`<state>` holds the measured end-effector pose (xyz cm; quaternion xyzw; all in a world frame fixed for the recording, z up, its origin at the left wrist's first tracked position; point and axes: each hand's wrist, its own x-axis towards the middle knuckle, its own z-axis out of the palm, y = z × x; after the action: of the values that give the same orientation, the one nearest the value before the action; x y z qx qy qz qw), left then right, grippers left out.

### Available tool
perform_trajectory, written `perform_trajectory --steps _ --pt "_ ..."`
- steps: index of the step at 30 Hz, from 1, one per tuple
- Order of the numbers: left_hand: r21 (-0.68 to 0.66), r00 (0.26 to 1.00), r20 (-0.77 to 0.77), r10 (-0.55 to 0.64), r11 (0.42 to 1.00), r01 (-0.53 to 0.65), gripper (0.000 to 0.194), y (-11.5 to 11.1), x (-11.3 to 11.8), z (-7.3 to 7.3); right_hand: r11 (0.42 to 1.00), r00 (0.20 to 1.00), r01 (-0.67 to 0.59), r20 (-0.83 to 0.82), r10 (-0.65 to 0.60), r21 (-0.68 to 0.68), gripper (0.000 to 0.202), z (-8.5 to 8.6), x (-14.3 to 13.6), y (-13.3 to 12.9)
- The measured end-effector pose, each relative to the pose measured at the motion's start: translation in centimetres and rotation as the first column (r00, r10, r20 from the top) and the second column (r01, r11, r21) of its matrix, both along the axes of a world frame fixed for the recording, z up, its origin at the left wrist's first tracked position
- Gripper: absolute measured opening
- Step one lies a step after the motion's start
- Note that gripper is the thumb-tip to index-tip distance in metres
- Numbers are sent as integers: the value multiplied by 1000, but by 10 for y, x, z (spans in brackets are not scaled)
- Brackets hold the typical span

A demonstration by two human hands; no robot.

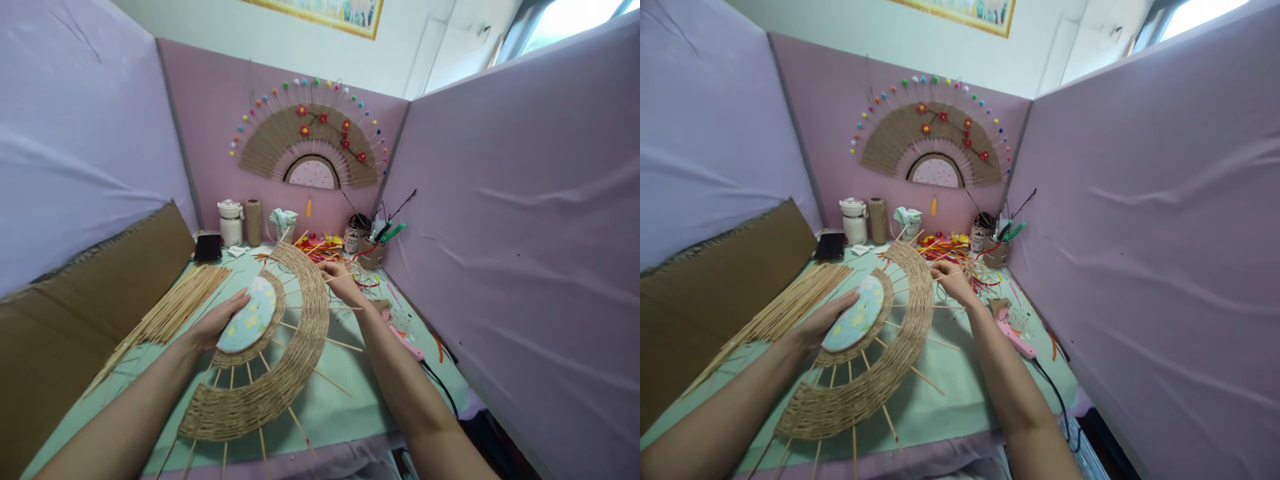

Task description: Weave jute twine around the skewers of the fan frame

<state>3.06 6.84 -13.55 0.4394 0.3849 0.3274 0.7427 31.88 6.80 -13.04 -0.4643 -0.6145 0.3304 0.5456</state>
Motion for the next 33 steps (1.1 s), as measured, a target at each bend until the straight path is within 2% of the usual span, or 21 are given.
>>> perform_trajectory --steps 3,6,9,12,14,19,27,33 --pt "-37 998 48 50 998 -48 46 1 2 1 999 1000 -23 -7 24 37 15 -7 -3 5" --pt "-78 993 40 115 991 -112 48 1 5 -2 999 1000 13 -2 -13 52 15 -21 -2 4" --pt "-93 993 15 114 989 -112 48 0 10 -6 992 995 100 23 -102 81 16 -34 7 3" --pt "-105 997 -14 80 991 -81 46 -2 12 -10 963 968 249 1 -251 104 19 -39 19 4" --pt "-115 997 -26 79 990 -81 47 -3 13 -12 941 949 315 -32 -314 121 22 -39 25 5" --pt "-124 996 -15 90 988 -92 49 -4 12 -10 907 925 379 -102 -366 185 21 -34 28 3" --pt "-137 999 -37 -24 990 19 48 -7 11 -12 822 872 487 -109 -477 296 19 -24 29 -4" --pt "-129 992 -58 -108 987 100 59 -8 10 -16 824 867 498 -122 -484 270 20 -20 33 -5"
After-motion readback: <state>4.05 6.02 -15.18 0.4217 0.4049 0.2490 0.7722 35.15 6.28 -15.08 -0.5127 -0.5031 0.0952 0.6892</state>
